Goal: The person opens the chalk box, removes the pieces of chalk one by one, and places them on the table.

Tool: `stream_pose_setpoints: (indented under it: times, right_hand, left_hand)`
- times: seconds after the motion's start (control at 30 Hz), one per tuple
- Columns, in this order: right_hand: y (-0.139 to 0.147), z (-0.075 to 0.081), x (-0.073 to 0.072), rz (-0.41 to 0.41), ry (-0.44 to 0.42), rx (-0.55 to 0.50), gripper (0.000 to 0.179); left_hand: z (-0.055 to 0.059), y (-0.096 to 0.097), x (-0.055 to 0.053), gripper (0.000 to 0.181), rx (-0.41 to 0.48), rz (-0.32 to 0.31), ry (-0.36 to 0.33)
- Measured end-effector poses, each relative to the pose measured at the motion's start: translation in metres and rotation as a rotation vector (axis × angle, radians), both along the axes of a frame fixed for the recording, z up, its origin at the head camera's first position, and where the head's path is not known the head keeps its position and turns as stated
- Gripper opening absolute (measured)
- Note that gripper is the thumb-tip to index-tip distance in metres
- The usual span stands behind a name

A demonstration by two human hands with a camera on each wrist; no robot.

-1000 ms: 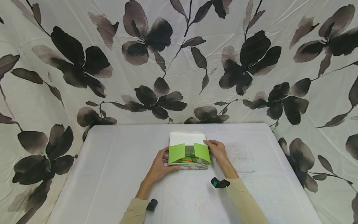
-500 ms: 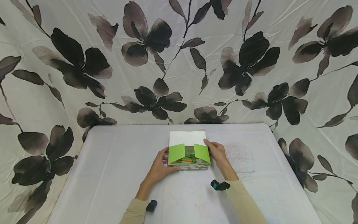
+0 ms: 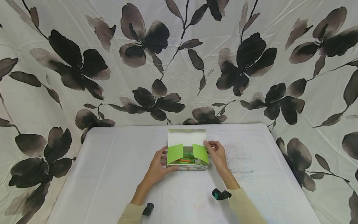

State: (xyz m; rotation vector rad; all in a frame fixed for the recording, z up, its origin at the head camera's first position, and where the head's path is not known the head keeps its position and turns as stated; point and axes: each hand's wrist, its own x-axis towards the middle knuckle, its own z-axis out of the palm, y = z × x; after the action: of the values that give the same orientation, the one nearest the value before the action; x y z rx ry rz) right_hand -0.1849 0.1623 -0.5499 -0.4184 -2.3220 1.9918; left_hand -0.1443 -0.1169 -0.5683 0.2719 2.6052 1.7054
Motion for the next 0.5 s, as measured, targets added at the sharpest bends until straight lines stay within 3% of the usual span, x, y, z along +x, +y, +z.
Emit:
stream_pose_setpoints:
  times: [0.13, 0.23, 0.5]
  right_hand:
    - [0.001, -0.002, 0.010, -0.030, 0.159, 0.062, 0.043]
    - [0.001, -0.004, 0.017, -0.010, 0.256, 0.082, 0.042]
    - [0.000, -0.009, 0.036, 0.094, 0.471, 0.248, 0.031]
  left_hand:
    - [0.002, 0.001, 0.003, 0.088, -0.024, 0.028, 0.116]
    - [0.005, 0.003, 0.005, 0.078, -0.053, 0.059, 0.204]
    - [0.011, 0.011, 0.015, 0.064, -0.071, 0.119, 0.313]
